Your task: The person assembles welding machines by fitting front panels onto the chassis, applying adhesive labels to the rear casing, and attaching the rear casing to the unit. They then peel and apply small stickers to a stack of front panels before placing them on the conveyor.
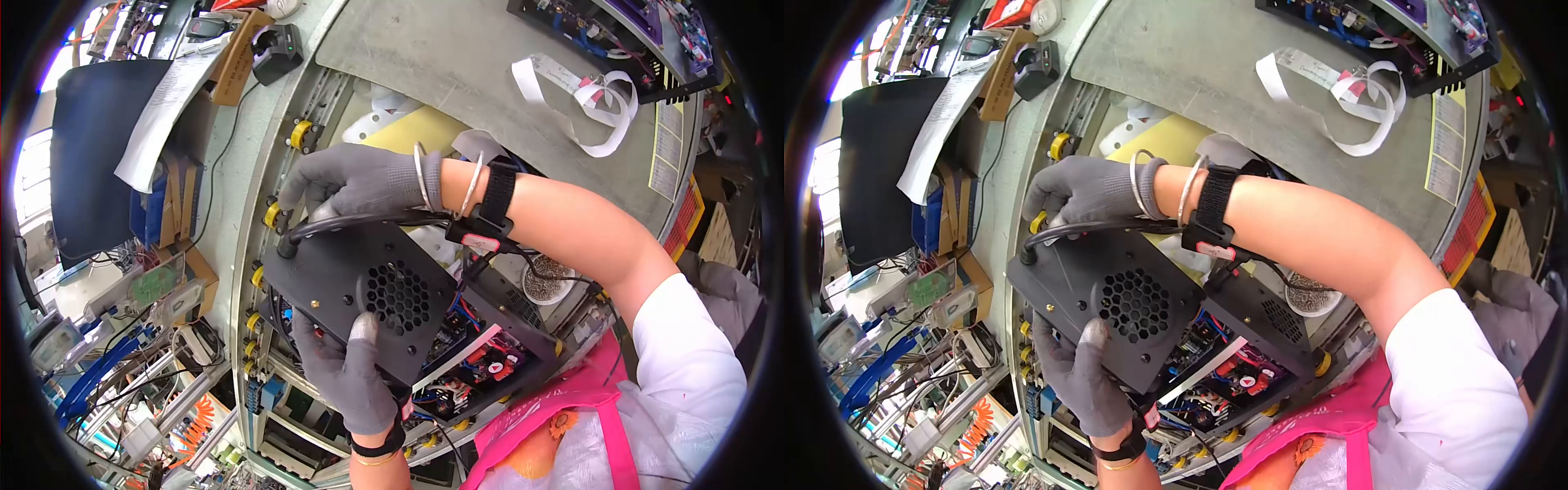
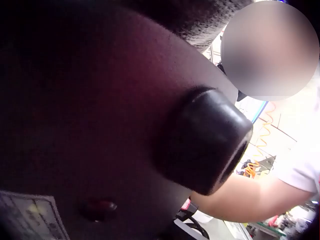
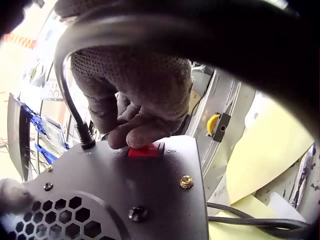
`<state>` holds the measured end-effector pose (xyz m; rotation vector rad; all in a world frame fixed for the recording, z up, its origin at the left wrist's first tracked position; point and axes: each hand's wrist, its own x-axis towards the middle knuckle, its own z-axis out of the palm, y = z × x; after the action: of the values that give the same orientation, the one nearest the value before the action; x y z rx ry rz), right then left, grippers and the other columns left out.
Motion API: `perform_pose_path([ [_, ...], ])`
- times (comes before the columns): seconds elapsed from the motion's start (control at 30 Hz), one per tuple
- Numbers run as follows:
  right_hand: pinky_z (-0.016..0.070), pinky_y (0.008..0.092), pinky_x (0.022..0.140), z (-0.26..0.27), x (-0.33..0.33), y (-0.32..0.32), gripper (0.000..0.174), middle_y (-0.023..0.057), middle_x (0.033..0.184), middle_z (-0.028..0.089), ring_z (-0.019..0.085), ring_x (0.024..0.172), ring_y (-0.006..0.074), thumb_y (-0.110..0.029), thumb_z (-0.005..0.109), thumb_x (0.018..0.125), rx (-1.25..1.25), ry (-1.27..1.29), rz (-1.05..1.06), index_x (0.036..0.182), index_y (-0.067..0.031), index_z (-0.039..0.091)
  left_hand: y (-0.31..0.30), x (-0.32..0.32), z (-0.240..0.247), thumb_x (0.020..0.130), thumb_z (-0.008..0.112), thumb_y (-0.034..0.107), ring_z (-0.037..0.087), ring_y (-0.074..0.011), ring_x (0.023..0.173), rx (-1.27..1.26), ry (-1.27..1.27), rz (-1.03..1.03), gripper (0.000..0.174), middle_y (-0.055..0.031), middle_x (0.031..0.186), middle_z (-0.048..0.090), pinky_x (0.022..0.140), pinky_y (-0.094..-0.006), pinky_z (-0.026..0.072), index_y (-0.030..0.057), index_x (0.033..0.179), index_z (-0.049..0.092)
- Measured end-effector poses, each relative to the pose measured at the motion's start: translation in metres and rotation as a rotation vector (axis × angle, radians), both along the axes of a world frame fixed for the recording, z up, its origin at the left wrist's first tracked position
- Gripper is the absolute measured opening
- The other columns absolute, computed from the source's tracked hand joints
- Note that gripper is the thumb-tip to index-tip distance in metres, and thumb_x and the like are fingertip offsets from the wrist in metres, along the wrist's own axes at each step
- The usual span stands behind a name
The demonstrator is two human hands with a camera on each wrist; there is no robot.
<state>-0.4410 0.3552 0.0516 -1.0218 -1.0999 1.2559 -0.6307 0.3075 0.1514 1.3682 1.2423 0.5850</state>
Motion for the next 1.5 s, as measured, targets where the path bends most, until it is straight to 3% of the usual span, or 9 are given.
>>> perform_pose_path([
  [0.7,0.0509,0.0334,0.073,-0.012,-0.012,0.008,0.035,0.0125,0.088,0.066,0.065,0.081,0.0241,-0.023,0.072,0.079,0.132,-0.351,-0.155,0.109,-0.0071,0.062,-0.004,0.007,-0.005,0.08,0.057,0.0,0.058,-0.0217,0.105,0.017,0.025,0.022,0.061,-0.0185,0.121,0.054,0.09,-0.031,0.0458,-0.0055,0.137,0.035],
  [1.1,0.0503,0.0326,0.07,-0.003,-0.012,0.003,0.036,0.0103,0.086,0.066,0.066,0.078,0.0234,-0.022,0.07,0.08,0.053,-0.405,-0.142,0.112,-0.008,0.059,-0.004,0.011,0.0,0.08,0.059,0.003,0.058,-0.0215,0.104,0.004,0.056,0.026,0.061,-0.0179,0.12,0.055,0.091,-0.0311,0.0451,-0.005,0.136,0.037],
  [1.3,0.0508,0.0367,0.071,0.005,-0.022,0.0,0.032,0.0137,0.086,0.066,0.066,0.08,0.031,-0.018,0.064,0.082,-0.024,-0.596,-0.181,0.113,-0.009,0.058,-0.003,0.008,-0.004,0.081,0.058,0.002,0.058,-0.0214,0.104,0.037,0.056,0.011,0.059,-0.0183,0.119,0.056,0.091,-0.031,0.0458,-0.0049,0.136,0.036],
  [1.33,0.0514,0.0405,0.072,0.002,-0.024,0.001,0.035,0.0167,0.09,0.064,0.065,0.082,0.0354,-0.02,0.06,0.085,0.033,-0.677,-0.237,0.116,-0.0069,0.054,-0.003,0.008,-0.004,0.081,0.057,0.001,0.058,-0.0214,0.104,0.035,0.063,0.004,0.059,-0.0184,0.119,0.056,0.091,-0.031,0.0459,-0.0049,0.136,0.036],
  [1.5,0.0525,0.0426,0.072,0.018,-0.024,-0.008,0.044,0.0194,0.098,0.06,0.064,0.083,0.0386,-0.022,0.06,0.084,-0.017,-0.811,-0.247,0.121,-0.0034,0.046,-0.003,0.008,-0.001,0.081,0.056,0.001,0.059,-0.0218,0.104,0.002,0.072,0.024,0.06,-0.0184,0.119,0.056,0.091,-0.0316,0.046,-0.0055,0.136,0.035],
])
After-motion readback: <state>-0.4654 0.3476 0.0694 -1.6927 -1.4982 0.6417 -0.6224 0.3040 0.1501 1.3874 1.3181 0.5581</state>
